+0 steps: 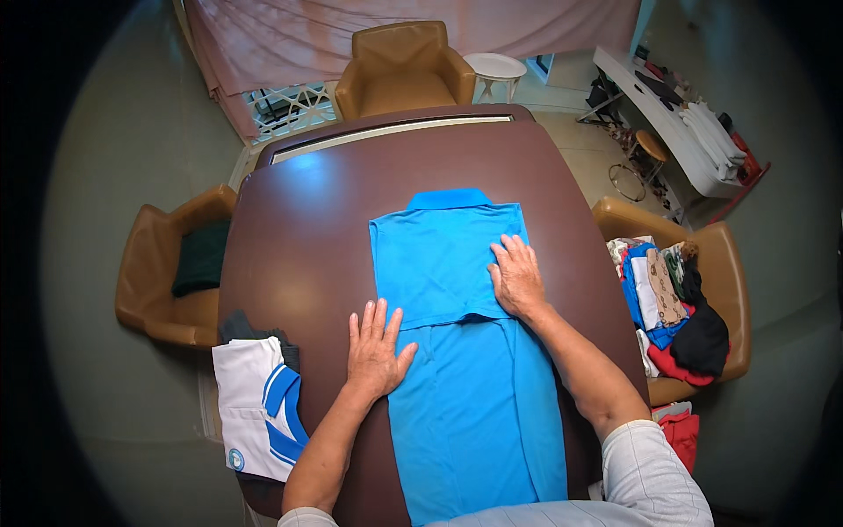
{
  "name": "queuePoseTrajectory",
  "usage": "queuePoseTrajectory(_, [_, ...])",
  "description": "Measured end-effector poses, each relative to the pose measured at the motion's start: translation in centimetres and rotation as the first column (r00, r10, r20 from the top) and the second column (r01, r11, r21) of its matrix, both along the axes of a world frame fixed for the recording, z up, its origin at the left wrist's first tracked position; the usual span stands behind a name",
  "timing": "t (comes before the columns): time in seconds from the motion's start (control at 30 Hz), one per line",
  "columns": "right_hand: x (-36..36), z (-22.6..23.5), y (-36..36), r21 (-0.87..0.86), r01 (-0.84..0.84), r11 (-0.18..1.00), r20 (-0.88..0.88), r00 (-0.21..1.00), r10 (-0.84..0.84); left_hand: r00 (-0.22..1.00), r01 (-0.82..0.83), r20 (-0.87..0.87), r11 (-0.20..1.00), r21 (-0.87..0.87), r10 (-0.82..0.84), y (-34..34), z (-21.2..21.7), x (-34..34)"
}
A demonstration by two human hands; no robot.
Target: The person folds a white polo shirt with blue trim and then a blue polo shirt on a brown table. They smooth each garment, fold the sleeves inward, and fold the shirts into compact rectangles, placing the finished items on the table.
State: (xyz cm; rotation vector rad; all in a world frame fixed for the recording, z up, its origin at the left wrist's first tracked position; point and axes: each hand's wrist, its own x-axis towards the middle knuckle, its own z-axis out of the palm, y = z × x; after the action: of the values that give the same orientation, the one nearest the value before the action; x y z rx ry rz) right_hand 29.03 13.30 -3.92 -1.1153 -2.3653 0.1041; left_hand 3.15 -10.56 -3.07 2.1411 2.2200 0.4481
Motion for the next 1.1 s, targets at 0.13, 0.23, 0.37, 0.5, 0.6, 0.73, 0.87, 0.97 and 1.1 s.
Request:
queuePoseTrajectory(0.13, [0.0,0.4,0.7,-0.020,-0.015,1.000,0.010,1.000,0.015,1.000,0.007,0.030,0.999,-0.035,-0.006,0.2,1.1,0.3])
queuePoseTrajectory(0.23, [-1.7,1.8,1.7,-0.014,-0.038,0.999,0.035,0.999,0.039,0.999,0.000,0.040,0.999,-0.032,0.002,0.1,1.0,0.3])
queuePoseTrajectory(0.37, [-6.6,3.0,3.8,-0.083,0.042,0.996,0.123,0.992,-0.032,0.999,0.010,0.037,0.999,-0.032,-0.008,0.2,1.1,0.4])
queuePoseTrajectory(0.5, [-8.0,1.7,5.3,-0.146,0.113,0.983,0.200,0.976,-0.082,0.999,0.011,0.040,0.998,-0.064,-0.009,0.1,1.2,0.6])
queuePoseTrajectory(0.6, [-8.4,1.5,5.7,-0.122,0.089,0.989,0.195,0.979,-0.064,1.000,-0.007,0.028,0.997,-0.080,0.009,-0.4,1.0,0.3])
queuePoseTrajectory(0.73, [-8.2,1.1,6.6,-0.069,0.064,0.996,0.158,0.986,-0.052,1.000,-0.001,0.015,0.998,-0.056,0.002,-0.6,0.8,0.3])
queuePoseTrajectory(0.87, [-8.3,0.5,7.1,-0.015,0.056,0.998,0.124,0.991,-0.053,0.999,0.000,-0.036,0.998,-0.069,-0.003,-0.3,2.0,0.3])
queuePoseTrajectory(0.97, [-8.6,0.5,6.9,-0.052,0.067,0.996,0.139,0.989,-0.060,1.000,0.018,0.010,0.996,0.082,-0.019,1.8,4.0,1.0])
queuePoseTrajectory(1.1, [-8.2,0.8,6.9,-0.092,0.091,0.992,0.163,0.984,-0.076,0.933,0.348,0.031,0.920,0.179,-0.359,7.5,6.0,4.2])
